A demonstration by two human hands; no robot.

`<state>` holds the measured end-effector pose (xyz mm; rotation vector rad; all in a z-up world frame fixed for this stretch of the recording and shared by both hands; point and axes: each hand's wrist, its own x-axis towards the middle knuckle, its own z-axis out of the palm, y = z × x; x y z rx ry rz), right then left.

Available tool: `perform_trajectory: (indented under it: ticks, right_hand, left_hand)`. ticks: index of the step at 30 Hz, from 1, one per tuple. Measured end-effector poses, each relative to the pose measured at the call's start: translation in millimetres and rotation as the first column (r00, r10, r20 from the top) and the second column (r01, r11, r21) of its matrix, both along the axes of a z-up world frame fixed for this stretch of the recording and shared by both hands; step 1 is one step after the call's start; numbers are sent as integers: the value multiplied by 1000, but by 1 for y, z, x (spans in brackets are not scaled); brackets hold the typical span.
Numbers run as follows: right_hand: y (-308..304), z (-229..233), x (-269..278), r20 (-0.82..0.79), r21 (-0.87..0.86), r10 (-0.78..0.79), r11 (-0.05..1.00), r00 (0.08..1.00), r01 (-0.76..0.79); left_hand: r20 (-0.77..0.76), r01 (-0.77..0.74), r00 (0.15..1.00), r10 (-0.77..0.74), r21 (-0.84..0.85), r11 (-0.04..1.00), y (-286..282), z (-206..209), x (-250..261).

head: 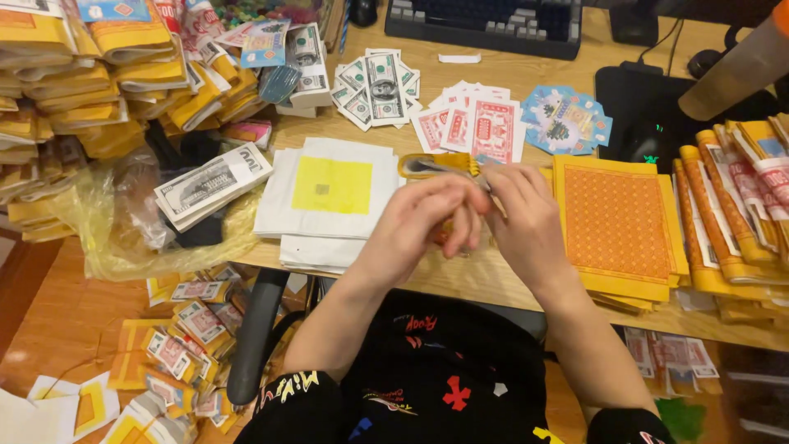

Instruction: Sort and bundle stacks of joss paper using rubber bands on a desk.

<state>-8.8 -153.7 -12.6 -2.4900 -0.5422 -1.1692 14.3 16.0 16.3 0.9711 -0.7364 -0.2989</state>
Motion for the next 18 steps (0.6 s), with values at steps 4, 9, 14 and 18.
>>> perform_trajectory:
  ticks: [4, 9, 14, 18]
  right_hand:
    - [0, 3, 4, 70, 220, 237, 944, 969, -247]
    - [-24, -20, 7, 182, 515, 287, 787, 940, -340]
    - [-29, -13, 0, -69, 840, 260, 536, 963, -85]
    - [2, 23, -2, -109, 890, 342, 452, 933, -61]
  left_hand:
    - [37, 102, 995, -96, -239, 966, 20, 4, 4]
    - [-53, 5, 998, -26, -359, 933, 16, -26, 20]
    - [391, -781, 613, 686, 170, 601, 2, -20, 3]
    - [425, -570, 787, 448, 222, 791, -4, -18, 11]
